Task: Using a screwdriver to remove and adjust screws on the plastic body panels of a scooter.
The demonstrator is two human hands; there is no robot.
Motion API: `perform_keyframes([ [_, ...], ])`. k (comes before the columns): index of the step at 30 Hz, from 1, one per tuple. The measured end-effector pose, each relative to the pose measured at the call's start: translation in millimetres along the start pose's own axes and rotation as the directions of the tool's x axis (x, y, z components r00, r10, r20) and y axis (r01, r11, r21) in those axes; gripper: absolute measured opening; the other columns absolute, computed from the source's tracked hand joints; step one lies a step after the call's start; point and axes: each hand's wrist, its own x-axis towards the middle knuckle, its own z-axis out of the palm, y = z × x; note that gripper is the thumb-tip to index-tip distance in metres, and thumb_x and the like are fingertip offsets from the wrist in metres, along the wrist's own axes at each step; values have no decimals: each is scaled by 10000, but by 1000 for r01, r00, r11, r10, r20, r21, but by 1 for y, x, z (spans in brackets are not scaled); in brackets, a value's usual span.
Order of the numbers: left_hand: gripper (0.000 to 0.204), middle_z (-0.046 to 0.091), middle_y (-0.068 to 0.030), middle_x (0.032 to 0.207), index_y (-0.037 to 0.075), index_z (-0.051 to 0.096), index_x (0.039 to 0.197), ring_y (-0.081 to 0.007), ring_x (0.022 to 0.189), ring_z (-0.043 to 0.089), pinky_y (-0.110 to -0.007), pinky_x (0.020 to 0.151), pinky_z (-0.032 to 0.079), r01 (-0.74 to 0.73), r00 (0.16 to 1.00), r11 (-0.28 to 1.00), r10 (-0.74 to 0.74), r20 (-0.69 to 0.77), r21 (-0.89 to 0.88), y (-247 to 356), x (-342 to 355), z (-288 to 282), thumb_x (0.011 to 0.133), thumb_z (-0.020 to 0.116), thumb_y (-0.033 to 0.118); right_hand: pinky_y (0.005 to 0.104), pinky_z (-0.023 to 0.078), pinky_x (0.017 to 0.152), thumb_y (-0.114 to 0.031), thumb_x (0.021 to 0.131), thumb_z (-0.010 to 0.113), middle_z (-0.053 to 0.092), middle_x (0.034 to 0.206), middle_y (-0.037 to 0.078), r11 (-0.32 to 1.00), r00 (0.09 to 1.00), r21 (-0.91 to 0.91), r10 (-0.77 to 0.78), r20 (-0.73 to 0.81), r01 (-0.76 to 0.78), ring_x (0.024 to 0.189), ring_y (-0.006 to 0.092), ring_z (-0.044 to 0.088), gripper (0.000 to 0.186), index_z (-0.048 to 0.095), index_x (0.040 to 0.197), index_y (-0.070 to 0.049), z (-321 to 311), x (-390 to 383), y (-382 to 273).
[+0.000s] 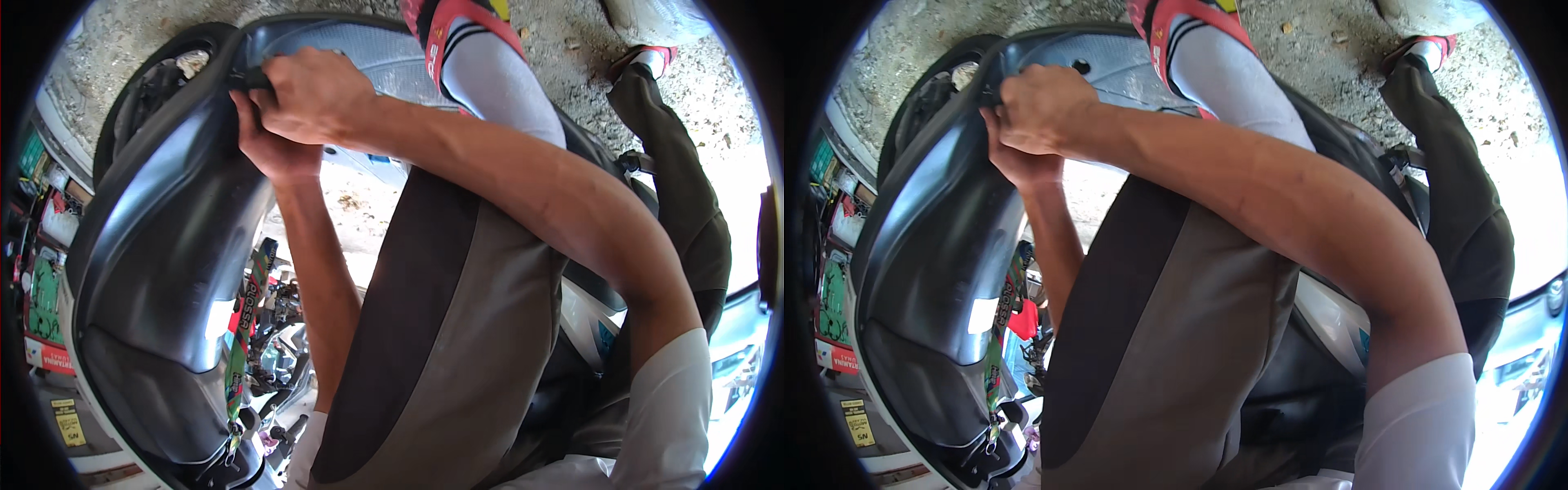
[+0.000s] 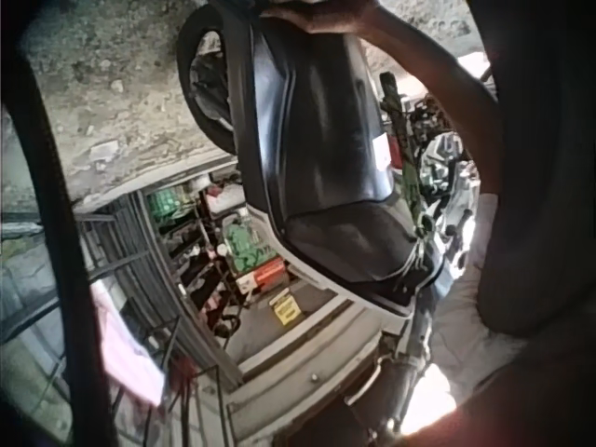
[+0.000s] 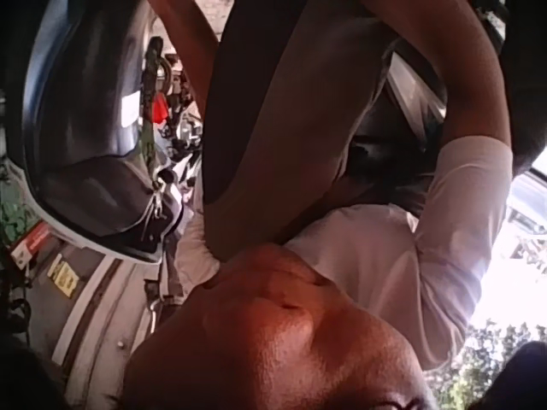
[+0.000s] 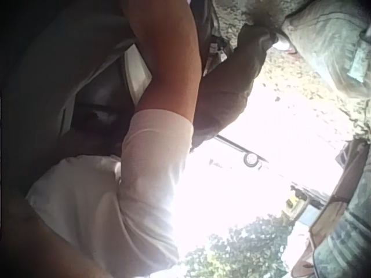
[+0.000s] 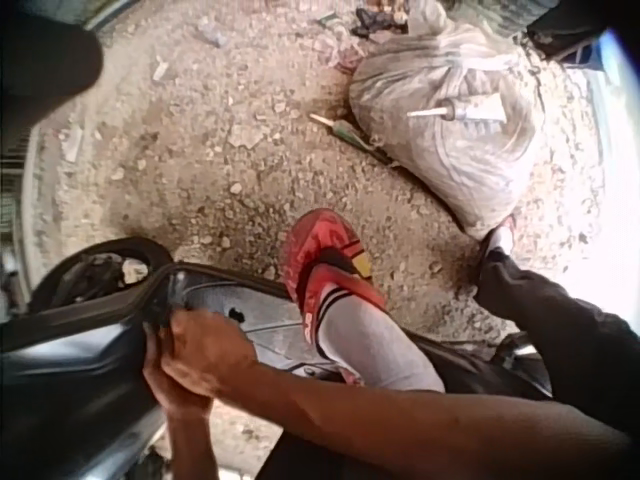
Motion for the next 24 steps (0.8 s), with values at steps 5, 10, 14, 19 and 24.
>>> perform_keyframes([
  [5,328,538,-73,1129,59,525,1091,-199,1090,471,-341,962,317,-122,983,991,113,-142,-59,-12,-23,13,855,387,240,436,501,641,-319,771,523,613,735,208,990,985,-70,131,111,-124,720,367,612,309,609,778,-22,-31,5,-24],
  [10,394,275,23,630,1,498,1115,-103,571,278,-253,545,268,-56,885,997,20,-464,-62,-7,-61,40,768,428,174,453,477,699,-366,804,487,613,824,219,931,912,-355,216,350,-84,779,371,602,363,611,829,-26,-128,-24,-50],
  [14,318,353,12,685,-10,507,1060,-102,603,339,-270,573,329,83,913,996,-85,-399,-22,6,-126,65,778,484,134,460,449,732,-459,809,494,612,853,199,896,919,-292,379,109,-334,843,387,571,429,581,916,-53,-233,-68,-31],
  [19,289,550,-19,721,4,584,1030,-106,669,531,-276,598,453,117,917,683,204,-342,721,7,-223,90,800,531,170,447,442,630,-527,838,414,610,720,189,864,937,-362,318,-145,-349,715,370,597,516,573,862,-37,-406,-155,-3],
  [24,214,629,-132,784,91,635,822,-188,733,617,-368,651,493,137,958,-230,279,-69,963,3,-299,133,781,520,266,274,228,264,-598,804,449,354,408,11,626,636,-155,693,-339,-764,273,147,319,561,402,578,-87,-577,-261,23],
])
